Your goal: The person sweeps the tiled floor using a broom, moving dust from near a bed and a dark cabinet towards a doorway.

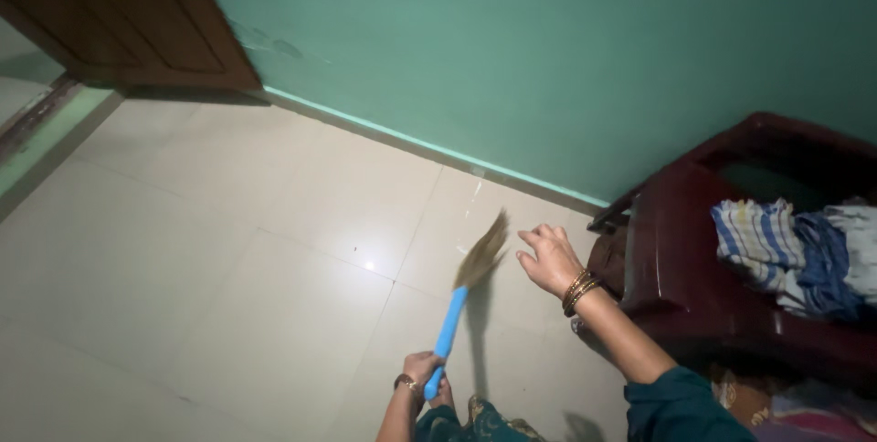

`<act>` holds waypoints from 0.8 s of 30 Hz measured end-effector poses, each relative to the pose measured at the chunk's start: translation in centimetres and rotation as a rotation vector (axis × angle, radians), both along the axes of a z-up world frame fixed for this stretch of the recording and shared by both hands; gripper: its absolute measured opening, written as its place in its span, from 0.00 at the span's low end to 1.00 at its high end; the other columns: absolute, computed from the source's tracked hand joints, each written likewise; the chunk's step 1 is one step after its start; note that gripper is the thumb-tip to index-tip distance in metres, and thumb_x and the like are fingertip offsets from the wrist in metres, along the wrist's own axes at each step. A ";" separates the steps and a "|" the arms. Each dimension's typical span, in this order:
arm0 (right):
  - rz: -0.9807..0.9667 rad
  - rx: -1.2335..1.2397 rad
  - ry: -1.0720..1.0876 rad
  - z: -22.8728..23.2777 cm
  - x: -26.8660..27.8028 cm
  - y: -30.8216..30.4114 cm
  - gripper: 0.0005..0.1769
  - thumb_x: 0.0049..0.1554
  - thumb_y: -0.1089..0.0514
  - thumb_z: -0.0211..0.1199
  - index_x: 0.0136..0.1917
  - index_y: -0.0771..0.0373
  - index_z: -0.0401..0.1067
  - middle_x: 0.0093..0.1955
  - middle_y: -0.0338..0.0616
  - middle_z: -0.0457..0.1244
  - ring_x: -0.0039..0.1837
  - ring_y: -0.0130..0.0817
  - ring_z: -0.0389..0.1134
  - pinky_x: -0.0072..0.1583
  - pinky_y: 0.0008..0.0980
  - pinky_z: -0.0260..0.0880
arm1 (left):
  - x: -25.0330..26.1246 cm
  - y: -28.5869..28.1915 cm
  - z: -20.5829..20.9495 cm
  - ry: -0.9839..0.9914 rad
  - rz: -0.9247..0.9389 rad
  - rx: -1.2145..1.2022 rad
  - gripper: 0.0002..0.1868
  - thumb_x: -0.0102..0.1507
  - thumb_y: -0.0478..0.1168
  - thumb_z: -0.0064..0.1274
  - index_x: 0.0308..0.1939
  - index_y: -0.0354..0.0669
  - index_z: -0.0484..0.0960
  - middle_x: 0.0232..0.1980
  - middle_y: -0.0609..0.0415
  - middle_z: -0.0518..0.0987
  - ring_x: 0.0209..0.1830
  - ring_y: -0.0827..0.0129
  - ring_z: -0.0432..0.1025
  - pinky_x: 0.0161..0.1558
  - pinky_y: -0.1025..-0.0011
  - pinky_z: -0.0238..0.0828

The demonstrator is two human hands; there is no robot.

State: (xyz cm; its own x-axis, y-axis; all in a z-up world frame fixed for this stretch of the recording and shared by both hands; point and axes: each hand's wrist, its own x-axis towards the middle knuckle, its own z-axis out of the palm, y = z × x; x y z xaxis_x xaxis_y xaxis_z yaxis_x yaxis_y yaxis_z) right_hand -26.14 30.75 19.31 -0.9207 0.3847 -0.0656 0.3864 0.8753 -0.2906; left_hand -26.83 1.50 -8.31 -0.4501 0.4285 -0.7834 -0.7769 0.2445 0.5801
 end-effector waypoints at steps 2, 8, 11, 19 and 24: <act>0.000 -0.008 0.028 0.3 -0.3 0.1 0.24 0.55 0.51 0.63 0.64 0.59 0.74 0.59 0.50 0.65 0.63 0.50 0.60 0.68 0.43 0.62 | -1.0 -2.3 -0.1 -0.050 -0.026 -0.166 0.11 0.57 0.32 0.56 0.41 0.27 0.86 0.27 0.44 0.81 0.18 0.61 0.74 0.19 0.65 0.71; -0.042 -0.070 0.056 0.2 -0.3 -0.2 0.24 0.54 0.50 0.64 0.63 0.59 0.75 0.59 0.50 0.65 0.64 0.50 0.60 0.68 0.42 0.62 | -5.9 -5.1 -0.3 0.175 -0.020 -0.251 0.11 0.57 0.34 0.57 0.40 0.26 0.83 0.26 0.42 0.79 0.16 0.58 0.75 0.17 0.62 0.72; -0.054 -0.076 0.067 0.3 -0.3 -0.3 0.24 0.54 0.50 0.64 0.63 0.59 0.75 0.59 0.50 0.65 0.63 0.50 0.60 0.68 0.43 0.62 | -7.6 -2.6 -0.3 0.207 -0.047 -0.280 0.14 0.58 0.34 0.57 0.43 0.23 0.80 0.27 0.42 0.79 0.17 0.58 0.75 0.17 0.60 0.71; -0.018 -0.084 0.102 0.4 -0.5 -1.2 0.24 0.54 0.50 0.64 0.63 0.59 0.75 0.57 0.50 0.65 0.64 0.50 0.60 0.68 0.44 0.61 | -0.6 -3.6 0.2 0.050 0.037 -0.023 0.21 0.55 0.32 0.59 0.52 0.38 0.79 0.29 0.44 0.83 0.17 0.60 0.74 0.19 0.62 0.72; 0.004 -0.089 0.083 -0.1 -0.8 -1.7 0.24 0.54 0.50 0.64 0.63 0.59 0.75 0.58 0.50 0.65 0.64 0.50 0.60 0.68 0.43 0.61 | 0.4 -6.7 0.2 -0.127 0.020 -0.220 0.11 0.57 0.32 0.59 0.41 0.27 0.86 0.26 0.44 0.80 0.18 0.60 0.75 0.19 0.63 0.75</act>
State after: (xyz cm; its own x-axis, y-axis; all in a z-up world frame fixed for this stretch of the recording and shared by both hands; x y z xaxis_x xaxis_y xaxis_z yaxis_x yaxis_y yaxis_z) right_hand -26.93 29.08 19.23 -0.9257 0.3775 -0.0225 0.3547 0.8459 -0.3984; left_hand -26.38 -5.18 -8.09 -0.3486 0.2334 -0.9077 -0.8464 0.3376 0.4119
